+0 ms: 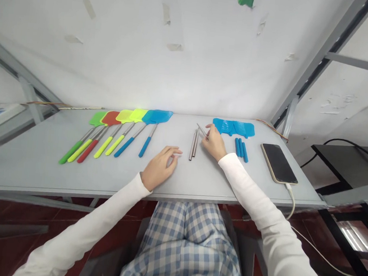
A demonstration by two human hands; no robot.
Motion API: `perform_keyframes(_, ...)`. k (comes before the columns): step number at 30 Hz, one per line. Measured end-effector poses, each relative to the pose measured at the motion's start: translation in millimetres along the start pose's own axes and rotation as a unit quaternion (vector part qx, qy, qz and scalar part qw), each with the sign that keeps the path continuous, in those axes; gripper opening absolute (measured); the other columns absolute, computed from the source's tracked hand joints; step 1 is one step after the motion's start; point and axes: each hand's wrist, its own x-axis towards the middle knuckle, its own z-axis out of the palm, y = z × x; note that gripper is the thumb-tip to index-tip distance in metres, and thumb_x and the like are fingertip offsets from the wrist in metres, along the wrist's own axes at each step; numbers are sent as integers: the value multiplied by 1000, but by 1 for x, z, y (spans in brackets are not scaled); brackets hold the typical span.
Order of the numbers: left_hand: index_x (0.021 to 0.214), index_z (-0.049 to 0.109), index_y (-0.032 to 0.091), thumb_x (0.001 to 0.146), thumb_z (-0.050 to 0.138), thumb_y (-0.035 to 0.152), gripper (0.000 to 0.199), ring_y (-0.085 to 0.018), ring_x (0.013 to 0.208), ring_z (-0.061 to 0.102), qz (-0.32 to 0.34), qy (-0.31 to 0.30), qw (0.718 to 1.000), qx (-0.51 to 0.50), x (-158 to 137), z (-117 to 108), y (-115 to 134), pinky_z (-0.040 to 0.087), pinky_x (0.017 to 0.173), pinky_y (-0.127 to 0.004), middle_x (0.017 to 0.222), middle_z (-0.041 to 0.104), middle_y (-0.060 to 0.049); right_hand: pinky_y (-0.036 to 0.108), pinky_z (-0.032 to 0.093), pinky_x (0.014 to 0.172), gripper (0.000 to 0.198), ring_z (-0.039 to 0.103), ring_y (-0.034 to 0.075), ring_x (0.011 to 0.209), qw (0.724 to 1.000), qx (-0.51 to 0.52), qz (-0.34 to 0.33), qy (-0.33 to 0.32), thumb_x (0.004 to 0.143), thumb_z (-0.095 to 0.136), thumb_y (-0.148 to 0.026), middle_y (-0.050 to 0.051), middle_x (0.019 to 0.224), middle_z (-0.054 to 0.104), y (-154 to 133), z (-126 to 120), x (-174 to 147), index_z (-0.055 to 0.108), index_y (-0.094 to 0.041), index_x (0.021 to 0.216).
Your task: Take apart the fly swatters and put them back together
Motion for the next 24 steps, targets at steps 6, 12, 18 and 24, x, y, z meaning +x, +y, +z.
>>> perform_keyframes(6, 124, 51, 15, 93, 44, 35, 37, -14, 84, 63, 0, 33, 986, -166, 73, 22, -9, 50, 84, -32, 120, 60, -13, 35, 48, 77, 36, 56, 17, 78, 990, 128, -54, 23, 86, 51, -38, 9, 108, 57, -15, 3, -4, 37, -21, 116)
perform_keyframes(12, 102, 58, 15, 88, 54, 48, 36, -13, 67, 64, -40, -8, 882, -470, 107, 54, -10, 53, 62, -27, 81, 67, -5, 39, 46, 85, 33, 58, 21, 90, 990, 88, -105, 2, 91, 46, -47, 12, 111, 58, -23, -7, -3, 45, -22, 112)
perform_keyframes(18, 90, 59, 12, 85, 58, 48, 35, -13, 63, 66, -106, 60, 828, -547, 103, 54, -14, 56, 63, -27, 74, 68, -6, 47, 38, 90, 34, 56, 29, 98, 989, -133, 10, 66, 96, 30, -38, 15, 96, 64, -7, -31, 7, 57, -17, 96)
perform_keyframes(24, 88, 58, 12, 87, 56, 42, 30, -17, 70, 70, -154, 54, 812, -561, 107, 53, -17, 57, 71, -32, 77, 68, -7, 62, 34, 87, 23, 49, 44, 108, 961, -211, 153, 90, 85, 48, -27, 28, 96, 62, 40, -30, -2, 59, -10, 95)
